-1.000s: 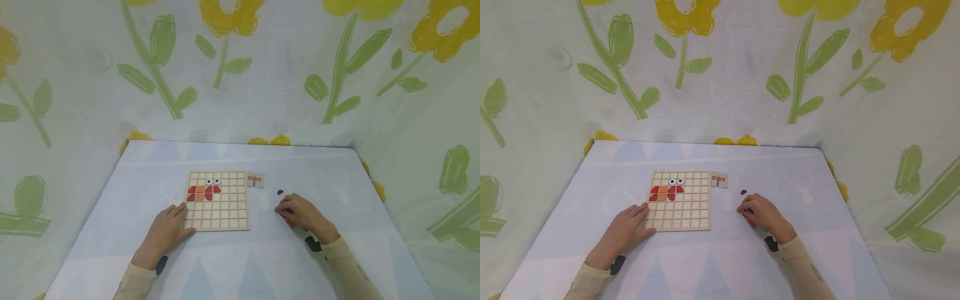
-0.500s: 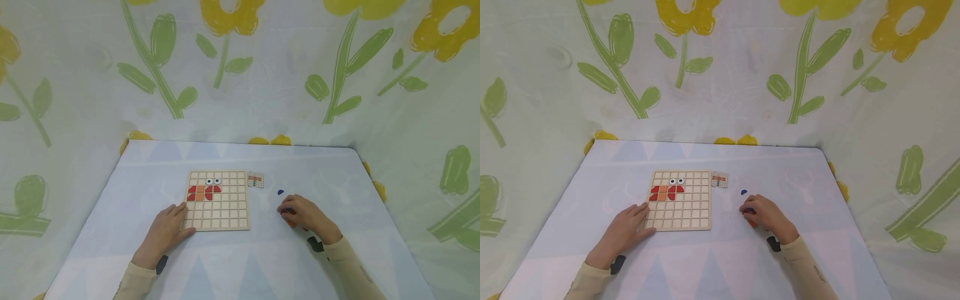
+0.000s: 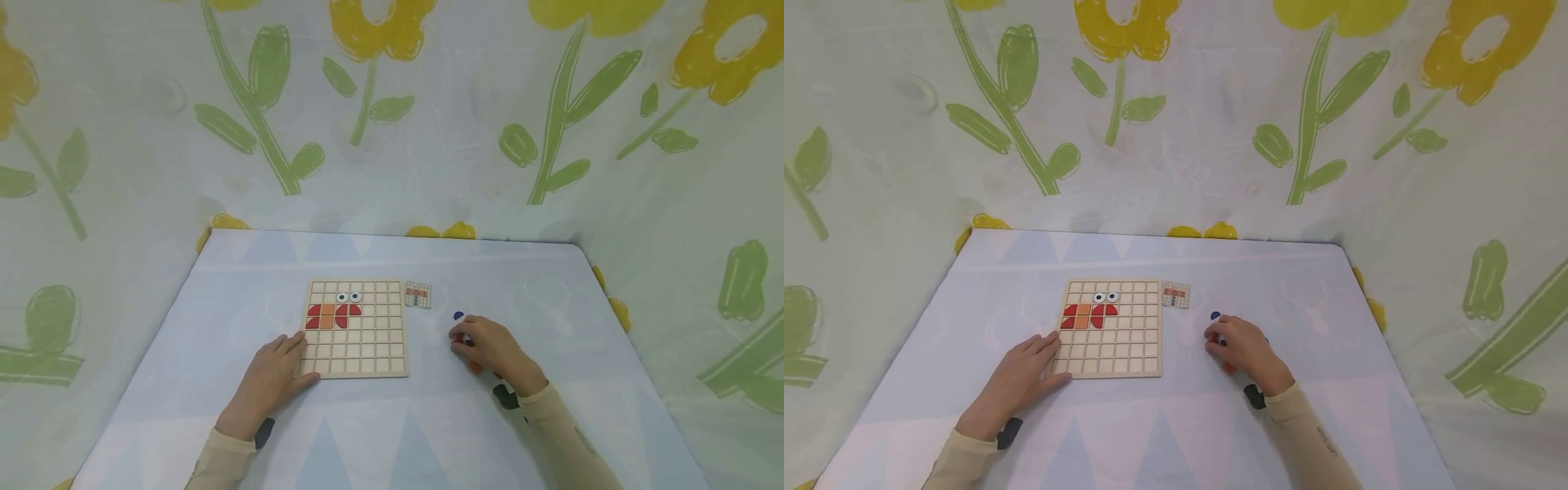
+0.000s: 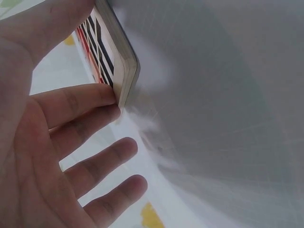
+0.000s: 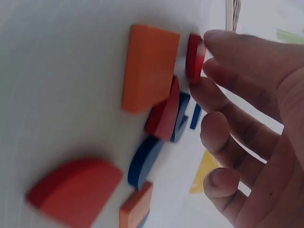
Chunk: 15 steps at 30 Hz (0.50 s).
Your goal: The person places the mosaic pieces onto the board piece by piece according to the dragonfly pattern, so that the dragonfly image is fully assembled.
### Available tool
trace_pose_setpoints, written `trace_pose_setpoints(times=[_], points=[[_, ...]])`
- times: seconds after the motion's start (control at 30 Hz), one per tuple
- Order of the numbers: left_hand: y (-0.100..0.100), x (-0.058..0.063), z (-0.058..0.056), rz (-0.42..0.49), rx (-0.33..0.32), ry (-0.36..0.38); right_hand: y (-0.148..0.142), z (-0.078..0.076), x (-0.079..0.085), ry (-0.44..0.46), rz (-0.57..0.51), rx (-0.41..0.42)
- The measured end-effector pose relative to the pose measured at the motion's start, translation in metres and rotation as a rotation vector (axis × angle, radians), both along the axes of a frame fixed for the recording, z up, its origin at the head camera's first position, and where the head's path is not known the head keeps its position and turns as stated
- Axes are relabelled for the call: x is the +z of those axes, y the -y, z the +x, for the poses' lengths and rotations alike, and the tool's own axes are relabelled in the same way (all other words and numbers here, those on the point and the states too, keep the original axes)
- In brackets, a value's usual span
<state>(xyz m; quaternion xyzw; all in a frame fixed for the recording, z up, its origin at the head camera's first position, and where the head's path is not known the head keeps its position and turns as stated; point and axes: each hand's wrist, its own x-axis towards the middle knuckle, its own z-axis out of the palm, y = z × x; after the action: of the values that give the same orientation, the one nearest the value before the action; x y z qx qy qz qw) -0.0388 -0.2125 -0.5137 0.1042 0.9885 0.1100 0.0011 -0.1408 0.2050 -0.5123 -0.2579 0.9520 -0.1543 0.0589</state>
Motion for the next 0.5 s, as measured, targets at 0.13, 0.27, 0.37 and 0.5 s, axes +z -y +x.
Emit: trace_pose_setpoints(times=[0.13, 0.27, 0.37, 0.5], points=[[0.000, 0.000, 0.000, -0.004, -0.002, 0.004, -0.010, 0.003, 0.003, 0.022, -0.032, 0.042], [0.001, 0.001, 0.001, 0.004, -0.006, -0.003, -0.017, 0.004, 0.004, 0.039, -0.050, 0.089], [0.001, 0.000, 0.001, 0.010, -0.009, -0.011, -0.017, 0.005, 0.002, 0.034, -0.052, 0.100], [0.001, -0.001, 0.001, 0.016, -0.012, -0.019, -0.012, 0.004, -0.001, 0.020, -0.060, 0.087]])
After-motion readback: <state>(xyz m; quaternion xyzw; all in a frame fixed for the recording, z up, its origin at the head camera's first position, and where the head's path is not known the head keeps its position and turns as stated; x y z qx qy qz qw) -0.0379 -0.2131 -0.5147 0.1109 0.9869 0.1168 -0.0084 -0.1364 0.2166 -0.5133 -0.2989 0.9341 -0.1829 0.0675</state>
